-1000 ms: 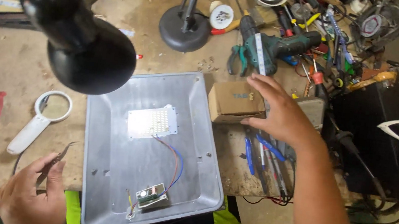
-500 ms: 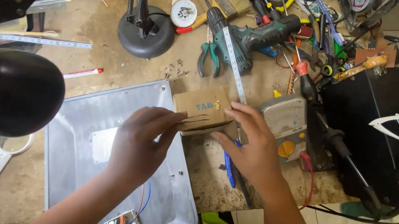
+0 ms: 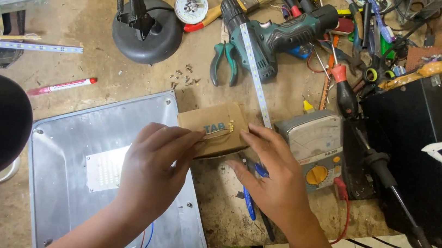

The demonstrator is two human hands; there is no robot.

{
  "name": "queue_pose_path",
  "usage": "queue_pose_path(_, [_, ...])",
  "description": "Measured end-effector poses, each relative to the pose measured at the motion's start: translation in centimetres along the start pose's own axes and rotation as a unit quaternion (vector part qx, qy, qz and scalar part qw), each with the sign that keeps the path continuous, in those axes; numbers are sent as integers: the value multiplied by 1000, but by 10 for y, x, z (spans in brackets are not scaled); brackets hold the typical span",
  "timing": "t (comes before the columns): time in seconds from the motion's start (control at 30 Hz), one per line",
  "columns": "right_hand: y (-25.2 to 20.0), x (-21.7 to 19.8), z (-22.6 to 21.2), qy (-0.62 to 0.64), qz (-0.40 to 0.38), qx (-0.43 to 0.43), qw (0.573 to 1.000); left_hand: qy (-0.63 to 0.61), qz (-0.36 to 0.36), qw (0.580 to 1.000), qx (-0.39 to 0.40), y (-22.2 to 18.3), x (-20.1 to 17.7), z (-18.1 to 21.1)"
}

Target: Repairing an LED floodlight by soldering wires to a PCB, testing the circuit with a multimeter, and reassembling the unit.

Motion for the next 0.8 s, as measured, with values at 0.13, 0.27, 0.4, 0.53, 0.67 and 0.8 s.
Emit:
queue_pose_path(0.13, [1, -1, -1, 4, -7, 2, 1000, 4, -1, 1000, 7, -1, 1, 0])
queue_pose_path(0.27, [1, -1, -1, 1, -6, 0, 1000, -1, 3, 1000, 10, -1, 2, -1])
queue_pose_path(0.4, [2, -2, -3, 5, -8, 5, 1000, 0, -3, 1000, 8, -3, 2, -1])
queue_pose_path(0.53, [1, -1, -2, 4, -4, -2, 1000, -6, -1, 1000, 6, -2, 1, -1])
queue_pose_path(0.67, [2, -1, -3, -1, -1, -7, 1000, -5, 1, 1000, 4, -3, 1, -2])
queue_pose_path(0.8, [3, 4, -1, -3, -38, 15, 999, -9, 9, 1000, 6, 0, 0, -1])
Point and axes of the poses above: each hand's wrist, its own y-axis towards the middle knuckle, its own x-axis out of the palm, z = x × y, the point moved 6 cm from there along y, towards the middle knuckle, and after that the axes turned 10 degrees about x, right-handed, at the moved point
